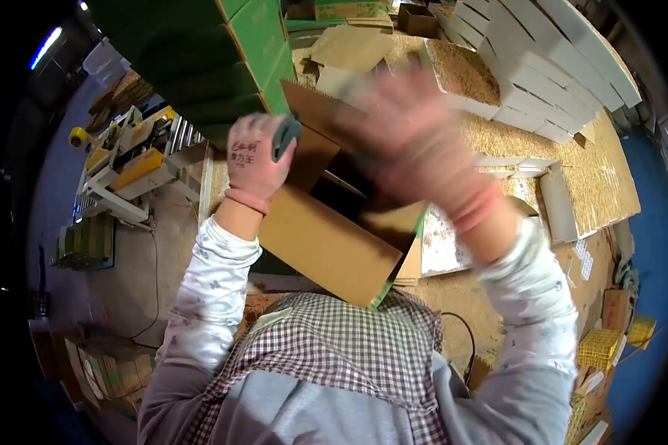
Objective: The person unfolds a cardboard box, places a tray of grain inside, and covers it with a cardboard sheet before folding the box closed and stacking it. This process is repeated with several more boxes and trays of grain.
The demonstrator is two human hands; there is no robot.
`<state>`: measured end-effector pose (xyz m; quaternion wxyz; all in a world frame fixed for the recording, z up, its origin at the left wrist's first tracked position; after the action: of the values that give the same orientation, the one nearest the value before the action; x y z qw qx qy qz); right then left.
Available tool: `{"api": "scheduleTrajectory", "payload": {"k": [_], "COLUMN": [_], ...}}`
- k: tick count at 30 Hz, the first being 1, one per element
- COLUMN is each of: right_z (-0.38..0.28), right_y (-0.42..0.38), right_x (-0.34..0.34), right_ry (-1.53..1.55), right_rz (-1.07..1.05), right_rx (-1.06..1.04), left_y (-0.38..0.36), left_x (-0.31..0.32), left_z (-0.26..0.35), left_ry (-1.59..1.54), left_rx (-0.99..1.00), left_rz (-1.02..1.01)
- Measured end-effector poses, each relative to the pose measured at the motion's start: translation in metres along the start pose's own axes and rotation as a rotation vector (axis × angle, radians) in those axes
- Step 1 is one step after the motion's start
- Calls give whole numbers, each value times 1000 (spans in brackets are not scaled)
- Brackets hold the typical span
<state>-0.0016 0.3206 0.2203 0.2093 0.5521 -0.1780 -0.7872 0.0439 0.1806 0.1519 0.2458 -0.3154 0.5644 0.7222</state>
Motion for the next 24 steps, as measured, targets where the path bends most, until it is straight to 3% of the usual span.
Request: {"api": "scheduleTrajectory", "payload": {"k": [1,3,5,7,8,9,10,11,12,13,14,15,16,17,19,20,21,23,24], "right_z": [11,72,7,1,11,14,50,78,90,94,80,54,30,-3,-50,-57,-63,-58,-42], "right_y": [-4,-27,-63,-83,-97,-114,-140,-158,-145,-133,-91,-84,-63,-58,-101,-101,-102,-98,-85], "right_x": [7,33,117,115,121,126,130,133,105,67,23,15,9,17,107,103,97,107,116], "right_ry": [11,-338,-143,497,947,1410,1220,1026,1084,1132,1021,1220,961,676,370,375,386,407,500], "right_rz": [-14,-112,-356,-400,-552,-687,-674,-657,-380,-101,93,176,41,-82,-624,-698,-784,-969,-993], "right_rx": [-6,423,236,575,740,902,938,965,1093,1212,762,728,304,-105,-184,-179,-181,-122,87], "left_y": [-2,-5,-9,-22,-52,-49,-50,-58,-70,-81,-110,-143,-146,-169,-150,-123,-122,-102,-110], "left_x": [-20,-34,-29,-2,35,4,-20,-43,-65,-64,-37,-1,24,49,28,4,3,-24,18], "left_z": [7,26,24,-25,-47,-44,-44,-48,-59,-54,-62,-74,-72,-86,-86,-64,-67,-20,-51], "left_ry": [49,116,217,310,129,-40,-208,-413,-971,-1563,-1836,-2108,-2692,-2419,-1293,-1507,-1511,-611,-898], "left_rx": [14,73,74,-271,-454,-509,-550,-395,-416,-473,-502,-522,-544,-894,-591,-720,-725,42,-612], "left_rz": [117,208,203,3,-635,-484,-323,-156,207,273,198,121,36,102,-11,158,151,-51,-168]}}
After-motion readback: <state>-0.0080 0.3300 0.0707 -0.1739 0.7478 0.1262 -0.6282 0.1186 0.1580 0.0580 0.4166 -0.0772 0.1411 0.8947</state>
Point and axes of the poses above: each hand's wrist, its own y-axis towards the middle knuckle, its own x-axis out of the palm, z = x × y, the point moved 9 cm from there along y, towards the middle knuckle
